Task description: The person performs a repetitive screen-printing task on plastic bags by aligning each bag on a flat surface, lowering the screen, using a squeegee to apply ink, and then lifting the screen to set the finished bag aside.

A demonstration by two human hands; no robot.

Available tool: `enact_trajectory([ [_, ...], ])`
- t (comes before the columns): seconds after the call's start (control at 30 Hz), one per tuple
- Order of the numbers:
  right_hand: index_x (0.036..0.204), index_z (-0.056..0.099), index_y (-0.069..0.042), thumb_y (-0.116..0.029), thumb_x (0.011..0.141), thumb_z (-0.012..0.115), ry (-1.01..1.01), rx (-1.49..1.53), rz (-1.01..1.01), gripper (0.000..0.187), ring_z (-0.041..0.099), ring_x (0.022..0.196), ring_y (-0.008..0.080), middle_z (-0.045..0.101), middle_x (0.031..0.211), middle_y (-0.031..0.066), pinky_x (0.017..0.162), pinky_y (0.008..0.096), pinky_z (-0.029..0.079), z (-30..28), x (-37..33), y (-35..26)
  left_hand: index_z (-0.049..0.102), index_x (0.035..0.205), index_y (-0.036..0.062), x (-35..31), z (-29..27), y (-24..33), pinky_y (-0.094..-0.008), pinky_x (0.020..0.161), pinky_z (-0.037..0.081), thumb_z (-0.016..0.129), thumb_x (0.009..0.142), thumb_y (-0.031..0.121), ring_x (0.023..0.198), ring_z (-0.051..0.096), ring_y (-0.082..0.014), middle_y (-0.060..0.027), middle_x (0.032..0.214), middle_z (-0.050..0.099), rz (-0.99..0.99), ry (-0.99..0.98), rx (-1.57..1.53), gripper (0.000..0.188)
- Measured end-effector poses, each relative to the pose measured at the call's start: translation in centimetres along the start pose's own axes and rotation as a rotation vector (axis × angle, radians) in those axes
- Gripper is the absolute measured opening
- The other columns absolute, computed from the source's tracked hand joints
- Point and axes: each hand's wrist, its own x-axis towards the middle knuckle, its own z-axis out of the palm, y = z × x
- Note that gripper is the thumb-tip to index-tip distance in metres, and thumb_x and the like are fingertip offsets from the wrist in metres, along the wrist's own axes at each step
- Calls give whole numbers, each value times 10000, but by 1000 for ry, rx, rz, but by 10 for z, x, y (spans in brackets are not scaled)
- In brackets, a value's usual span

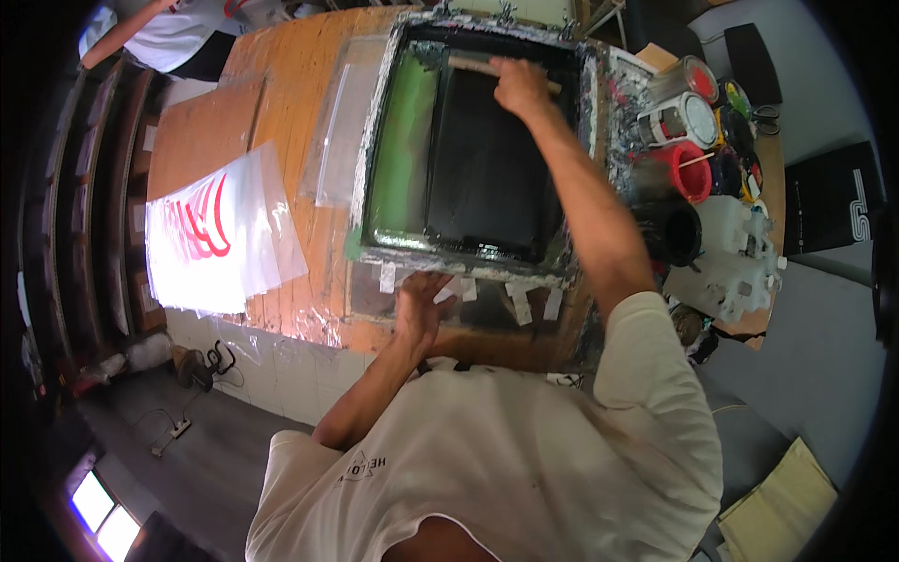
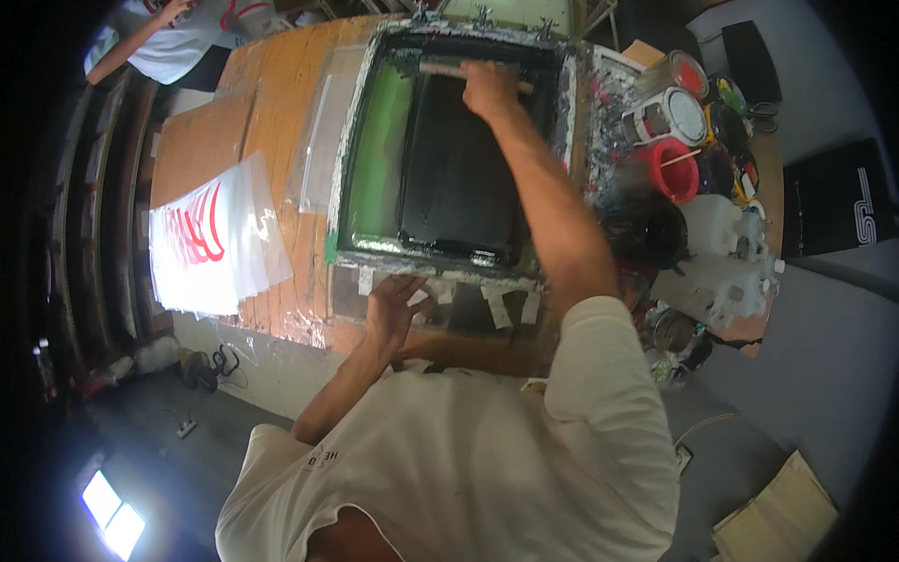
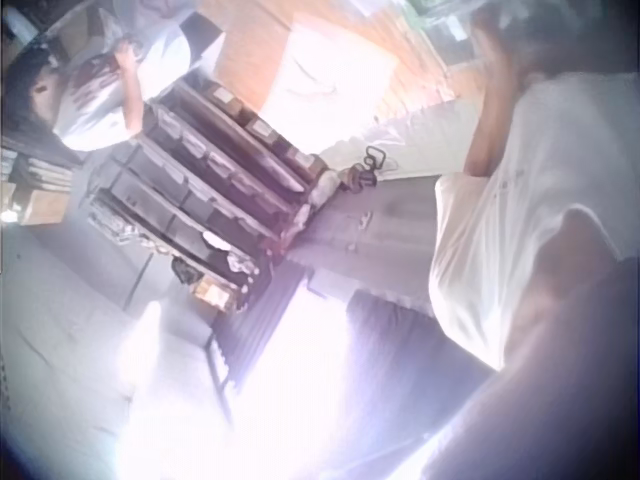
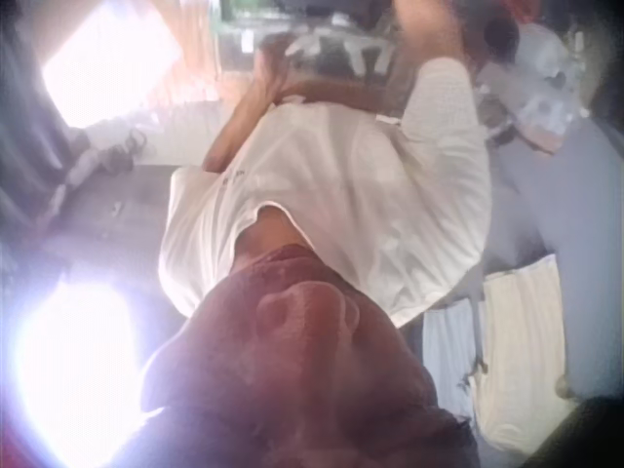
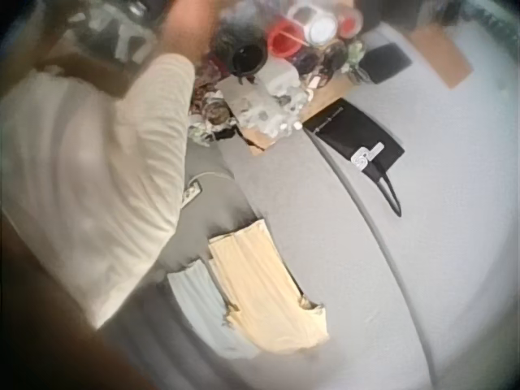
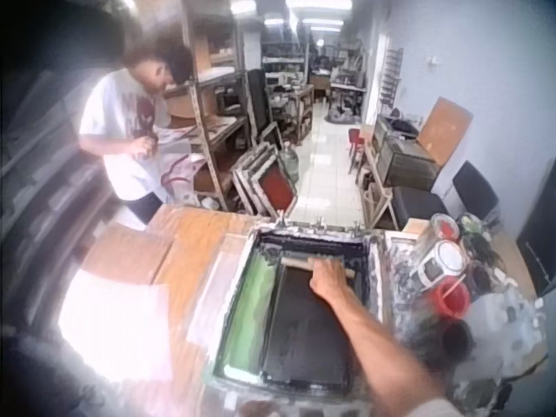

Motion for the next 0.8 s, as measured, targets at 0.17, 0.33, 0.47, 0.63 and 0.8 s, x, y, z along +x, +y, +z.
enact_trajectory([
  [0.17, 1290, 677, -122, -78, 848, 633, -228, 273, -107, 447, 692, 1029, 402, 719, 1126, 215, 975, 479, 539, -56, -99, -33, 553, 1090, 169, 0, -5, 5, -560, 1001, 440, 534, 994, 329, 1295, 532, -317, -83, 1254, 586, 12, -90, 13, 187],
  [0.33, 1305, 628, -104, 16, 773, 634, -273, 104, -49, 546, 637, 1107, 311, 682, 1224, 104, 934, 494, 441, -78, -255, -110, 476, 1081, 113, -14, 4, 25, -505, 1022, 419, 598, 883, 123, 1222, 592, -296, -94, 1197, 599, 10, -162, -17, 233],
  [0.47, 1211, 625, -60, -40, 751, 645, 99, -24, -140, 461, 617, 1047, 329, 661, 1127, 112, 907, 474, 417, -97, -285, -141, 485, 1087, 81, -40, 27, 56, -506, 1058, 442, 606, 882, 124, 1179, 640, -329, -141, 1169, 640, 71, -272, -5, 243],
  [0.63, 981, 624, -65, -226, 763, 689, 214, -47, -203, 279, 636, 819, 328, 628, 886, 116, 756, 482, 461, -151, -244, -138, 554, 1075, -15, -74, 74, 104, -540, 1090, 448, 577, 871, 91, 1109, 679, -386, -204, 1135, 676, 224, -430, 2, 231],
  [0.8, 877, 633, -124, -473, 870, 679, 567, -149, -398, 352, 618, 619, 324, 602, 710, 87, 575, 485, 465, -208, -171, -115, 641, 976, -65, -54, 109, 162, -530, 1128, 418, 488, 918, 77, 1071, 683, -407, -226, 1062, 719, 407, -850, -86, 217],
])
